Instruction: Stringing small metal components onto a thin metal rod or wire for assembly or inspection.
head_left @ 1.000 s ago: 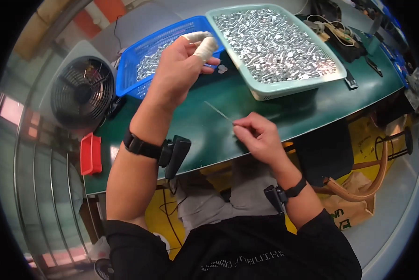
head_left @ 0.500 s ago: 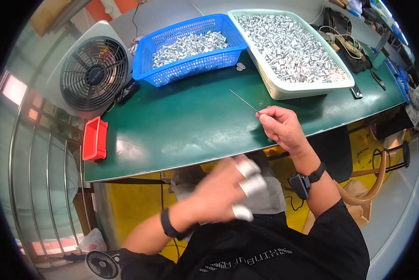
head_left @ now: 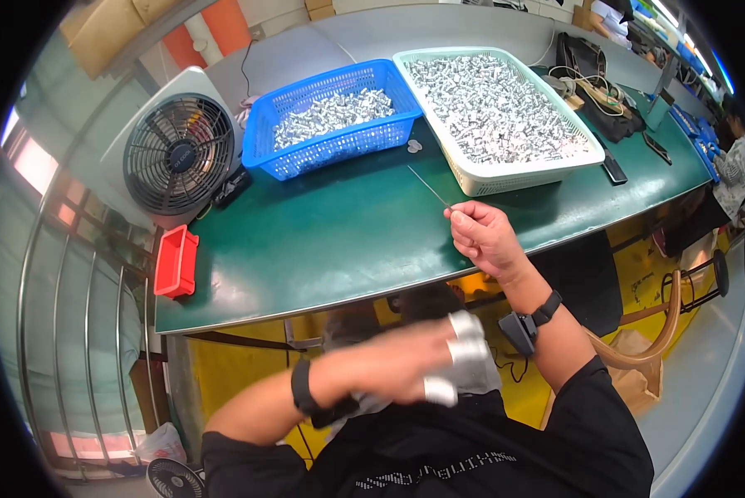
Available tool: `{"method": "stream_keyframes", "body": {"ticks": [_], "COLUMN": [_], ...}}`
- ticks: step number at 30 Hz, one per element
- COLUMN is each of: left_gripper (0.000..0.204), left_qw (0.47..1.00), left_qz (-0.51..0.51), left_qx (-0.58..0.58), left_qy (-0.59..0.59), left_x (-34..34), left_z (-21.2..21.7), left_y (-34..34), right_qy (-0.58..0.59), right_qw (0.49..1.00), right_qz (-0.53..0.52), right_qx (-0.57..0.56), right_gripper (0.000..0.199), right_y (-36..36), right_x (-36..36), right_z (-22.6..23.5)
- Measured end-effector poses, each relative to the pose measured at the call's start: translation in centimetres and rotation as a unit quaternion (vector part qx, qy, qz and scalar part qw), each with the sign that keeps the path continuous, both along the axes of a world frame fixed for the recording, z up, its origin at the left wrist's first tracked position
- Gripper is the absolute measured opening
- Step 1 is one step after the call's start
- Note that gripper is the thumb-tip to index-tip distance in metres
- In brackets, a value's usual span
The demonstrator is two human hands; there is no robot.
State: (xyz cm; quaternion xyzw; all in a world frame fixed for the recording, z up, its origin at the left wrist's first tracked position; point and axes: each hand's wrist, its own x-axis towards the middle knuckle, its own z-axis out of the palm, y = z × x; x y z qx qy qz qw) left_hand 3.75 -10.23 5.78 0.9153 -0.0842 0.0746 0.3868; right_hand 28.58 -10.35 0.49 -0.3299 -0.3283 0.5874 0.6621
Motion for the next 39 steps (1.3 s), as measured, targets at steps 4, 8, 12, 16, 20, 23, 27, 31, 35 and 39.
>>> {"method": "stream_keyframes", "body": {"ticks": [4, 8, 12, 16, 20, 23, 27, 31, 35, 39], "left_gripper": [0.054, 0.062, 0.076, 0.067, 0.051, 0.030, 0.027, 0.041, 0.044, 0.047], "left_qw": [0.999, 0.959, 0.865, 0.927, 0.853, 0.897, 0.873, 0.855, 0.835, 0.826], "left_qz": [0.002, 0.255, 0.458, 0.240, 0.303, 0.435, 0.458, 0.461, 0.546, 0.497], "left_qx": [-0.010, -0.050, 0.079, 0.014, -0.206, -0.068, -0.092, -0.041, -0.033, 0.182], "left_qy": [-0.043, 0.115, 0.191, 0.287, 0.373, -0.031, -0.138, -0.232, -0.057, 0.192], "left_x": [-3.2, -7.7, -12.6, -16.6, -16.2, -15.8, -13.0, -6.3, -2.5, -0.7], "left_z": [0.0, -5.9, -19.2, -14.4, -4.9, -0.5, 5.9, 9.0, 11.9, 12.2], "left_y": [0.3, 4.3, 0.7, 0.3, 2.2, 3.3, 9.0, 18.4, 27.9, 35.7], "right_qy": [0.012, -0.034, -0.055, -0.090, -0.077, -0.125, -0.154, -0.217, -0.292, -0.319], "right_qw": [1.000, 0.998, 0.997, 0.995, 0.996, 0.988, 0.980, 0.964, 0.945, 0.939], "right_qz": [-0.014, -0.041, -0.040, -0.046, -0.032, -0.064, -0.089, -0.123, -0.132, -0.123], "right_qx": [0.012, 0.046, 0.045, 0.022, 0.013, 0.057, 0.094, 0.092, 0.061, 0.040], "right_gripper": [0.010, 0.013, 0.013, 0.010, 0.009, 0.011, 0.014, 0.016, 0.016, 0.017], "right_y": [0.0, -0.2, -0.3, -0.7, -0.5, -0.4, -0.3, -0.9, -1.0, -0.7], "right_x": [-0.5, -0.8, -1.2, -1.2, -1.0, -1.7, -1.9, -1.2, -1.4, -1.7], "right_z": [0.1, 0.0, 0.0, 0.6, 0.3, 0.3, 0.3, 0.3, 1.1, 1.8]}}
